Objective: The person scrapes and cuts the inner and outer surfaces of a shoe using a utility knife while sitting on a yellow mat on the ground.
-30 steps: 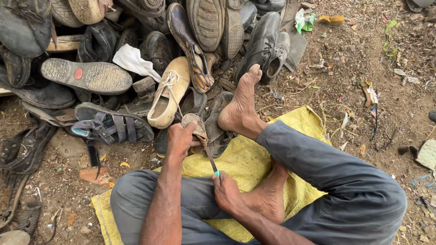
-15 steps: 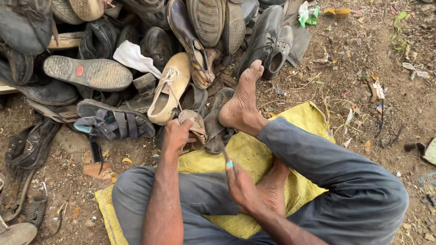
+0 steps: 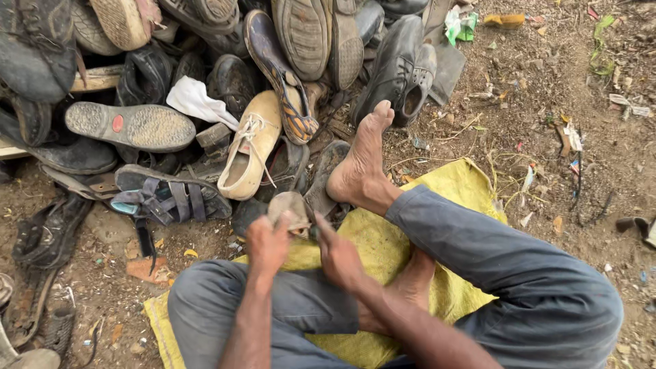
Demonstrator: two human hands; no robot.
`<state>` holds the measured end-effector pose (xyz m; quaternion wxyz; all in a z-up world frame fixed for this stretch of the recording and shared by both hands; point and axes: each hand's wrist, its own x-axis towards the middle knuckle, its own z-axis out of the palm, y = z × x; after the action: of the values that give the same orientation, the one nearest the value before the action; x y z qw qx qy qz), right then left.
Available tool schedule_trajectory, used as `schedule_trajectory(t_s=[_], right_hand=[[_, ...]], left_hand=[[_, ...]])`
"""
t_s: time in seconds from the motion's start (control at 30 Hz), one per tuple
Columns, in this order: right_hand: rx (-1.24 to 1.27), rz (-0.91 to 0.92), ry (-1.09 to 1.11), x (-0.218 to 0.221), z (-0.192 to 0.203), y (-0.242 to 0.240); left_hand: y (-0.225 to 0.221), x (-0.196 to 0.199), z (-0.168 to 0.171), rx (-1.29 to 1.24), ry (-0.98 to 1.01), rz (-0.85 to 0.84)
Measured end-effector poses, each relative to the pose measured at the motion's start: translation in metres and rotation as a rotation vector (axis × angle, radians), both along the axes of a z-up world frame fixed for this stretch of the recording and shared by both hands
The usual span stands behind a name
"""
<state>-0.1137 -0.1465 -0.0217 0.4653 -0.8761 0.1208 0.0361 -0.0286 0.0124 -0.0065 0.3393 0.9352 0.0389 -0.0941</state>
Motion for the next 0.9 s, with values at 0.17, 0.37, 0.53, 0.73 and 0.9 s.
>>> schedule_trajectory(t_s=[0.17, 0.37, 0.53, 0.73, 0.9], right_hand=[[0.039, 0.016, -0.148, -0.037, -0.006, 0.006], [-0.210, 0.157, -0.030, 0.013, 0.000, -0.009], [-0.298, 0.349, 0.067, -0.062, -0.012, -0.028], [-0.310, 0.268, 0.111, -0.053, -0.015, -0.001], [-0.202, 0.200, 0.079, -0.073, 0.006, 0.002]], left_hand=[[0.021, -0.032, 0.001, -0.652, 0.228, 0.309], [0.012, -0.048, 0.012, -0.680, 0.182, 0.288], [0.043, -0.082, 0.047, -0.679, 0.103, 0.376], [0.213, -0.135, 0.122, -0.571, -0.363, 0.770], [0.236, -0.136, 0.061, -0.652, -0.294, 0.867]])
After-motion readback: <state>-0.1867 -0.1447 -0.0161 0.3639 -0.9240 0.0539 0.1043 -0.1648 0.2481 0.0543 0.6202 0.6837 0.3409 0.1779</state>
